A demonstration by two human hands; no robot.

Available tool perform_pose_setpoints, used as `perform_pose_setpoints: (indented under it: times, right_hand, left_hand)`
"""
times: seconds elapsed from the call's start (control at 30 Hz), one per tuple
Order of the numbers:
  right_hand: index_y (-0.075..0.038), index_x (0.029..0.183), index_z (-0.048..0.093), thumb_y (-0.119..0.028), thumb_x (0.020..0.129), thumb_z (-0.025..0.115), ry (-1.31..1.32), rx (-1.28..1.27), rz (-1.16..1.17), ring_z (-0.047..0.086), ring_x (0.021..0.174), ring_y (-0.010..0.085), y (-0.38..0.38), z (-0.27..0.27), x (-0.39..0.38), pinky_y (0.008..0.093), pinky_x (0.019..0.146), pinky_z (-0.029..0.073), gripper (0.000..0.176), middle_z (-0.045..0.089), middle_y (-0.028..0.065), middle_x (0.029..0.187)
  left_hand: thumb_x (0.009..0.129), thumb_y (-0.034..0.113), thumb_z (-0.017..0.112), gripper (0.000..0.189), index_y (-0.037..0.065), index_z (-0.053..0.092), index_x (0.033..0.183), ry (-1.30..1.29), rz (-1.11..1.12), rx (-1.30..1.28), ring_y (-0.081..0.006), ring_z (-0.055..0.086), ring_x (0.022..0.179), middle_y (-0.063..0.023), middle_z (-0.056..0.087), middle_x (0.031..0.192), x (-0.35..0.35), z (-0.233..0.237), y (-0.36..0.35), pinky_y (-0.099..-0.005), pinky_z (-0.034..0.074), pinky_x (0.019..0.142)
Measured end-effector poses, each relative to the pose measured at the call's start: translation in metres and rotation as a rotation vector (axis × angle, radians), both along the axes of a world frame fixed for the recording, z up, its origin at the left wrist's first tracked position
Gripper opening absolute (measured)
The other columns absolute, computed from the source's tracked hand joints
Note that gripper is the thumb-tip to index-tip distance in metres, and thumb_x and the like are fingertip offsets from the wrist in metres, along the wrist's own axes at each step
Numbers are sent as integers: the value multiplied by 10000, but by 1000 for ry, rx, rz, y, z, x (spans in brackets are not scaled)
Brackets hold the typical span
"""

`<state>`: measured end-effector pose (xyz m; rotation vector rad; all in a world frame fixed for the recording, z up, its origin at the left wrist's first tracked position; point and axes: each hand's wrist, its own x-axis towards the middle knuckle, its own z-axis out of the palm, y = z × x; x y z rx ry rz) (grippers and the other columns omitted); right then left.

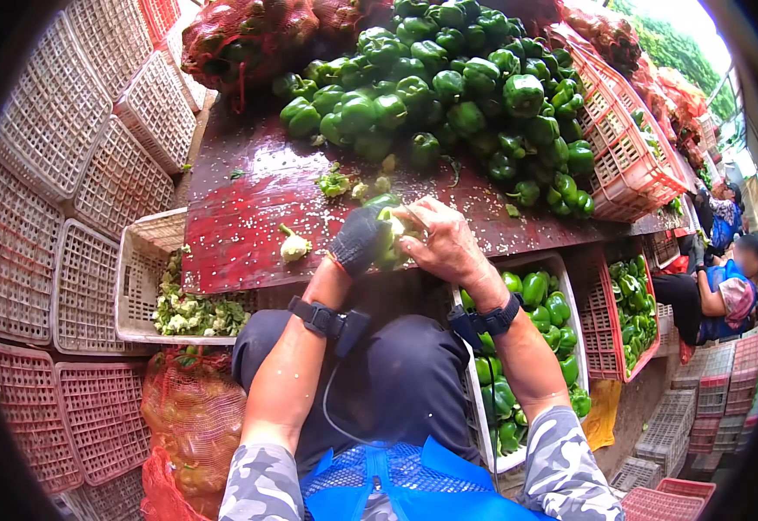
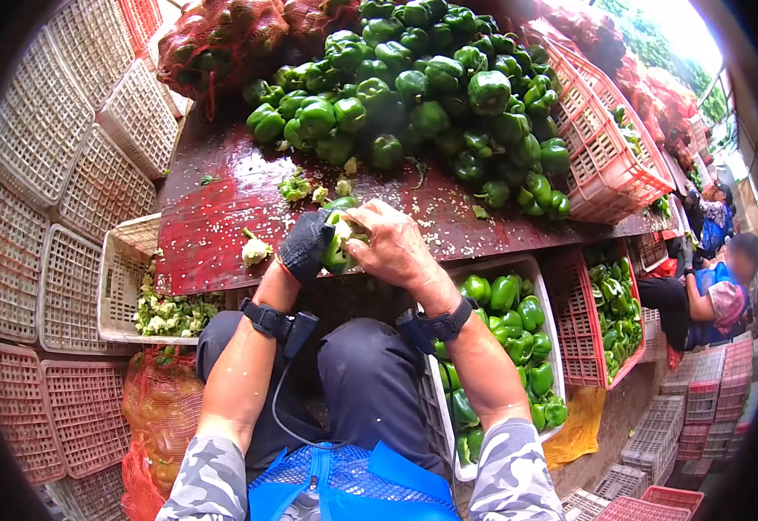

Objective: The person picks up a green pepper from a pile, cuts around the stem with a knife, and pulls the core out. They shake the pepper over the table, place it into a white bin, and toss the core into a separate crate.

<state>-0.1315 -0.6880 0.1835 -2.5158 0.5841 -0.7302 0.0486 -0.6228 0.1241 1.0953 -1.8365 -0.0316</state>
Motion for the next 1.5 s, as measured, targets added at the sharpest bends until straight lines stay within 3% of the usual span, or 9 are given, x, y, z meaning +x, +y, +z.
perform_pose_setpoints:
  times: [0.3,0.53,0.63,0.77,0.83,0.97,1.27,1.37,1.5]
  right_hand:
    - [-23,1061,675,-76,784,691,-226,-42,-89,663,879,358,0,-16,19,427,785,554,282,646,168,971]
    - [-23,1038,700,-56,791,736,-290,92,-163,695,796,268,-21,-23,13,359,715,567,252,673,132,903]
    - [-15,1080,704,-101,839,758,-335,369,-193,714,785,168,-26,-26,11,301,680,569,262,718,89,932]
    - [1,1128,703,-142,899,748,-324,782,-126,706,772,92,-35,-20,20,240,630,545,274,737,49,1019]
    - [2,1099,706,-172,929,719,-326,1094,-123,696,741,91,-34,-11,25,225,565,516,244,730,40,990]
    - [-20,1106,669,-267,964,705,-352,1359,-107,623,662,55,-36,-11,34,196,464,429,287,708,64,927]
    - [-23,1211,645,-203,933,743,-488,1365,31,465,506,20,-39,-29,45,194,445,400,345,677,27,870]
    - [-13,1245,657,-196,895,775,-483,1253,-77,496,561,11,-30,-23,50,188,468,394,412,686,0,888]
    - [2,1152,710,-176,843,823,-402,1017,-58,629,806,51,-20,-17,55,224,654,508,374,727,34,1007]
  left_hand:
    - [750,320,691,274,90,649,892,-355,475,188,-355,647,641,-139,655,755,-8,-1,-1,-474,514,592]
    - [953,179,574,193,18,667,1004,-237,454,342,-329,690,764,-187,700,847,0,8,15,-443,542,651]
    - [1000,172,538,306,-27,644,1208,789,-167,522,-181,703,925,-130,728,1085,33,-69,-8,-343,583,809]
    - [999,181,513,367,-44,609,1272,433,46,470,-222,681,1032,-134,694,1187,40,-33,-3,-364,563,917]
    - [986,358,544,412,28,662,1204,1791,-354,486,-255,714,871,-122,728,1031,43,-34,1,-381,606,761]
    - [1016,336,445,422,17,662,1189,1883,-196,299,-265,694,977,-126,707,1115,61,-33,7,-427,589,867]
    - [957,307,630,284,52,652,1079,1846,-312,530,-222,702,812,-83,719,971,77,-65,-1,-384,606,729]
    - [786,236,777,380,70,651,1104,175,207,257,-292,700,781,-129,711,936,63,-57,2,-410,560,666]
    - [755,266,786,312,92,695,998,393,131,209,-326,673,720,-114,693,823,53,-39,7,-445,535,647]
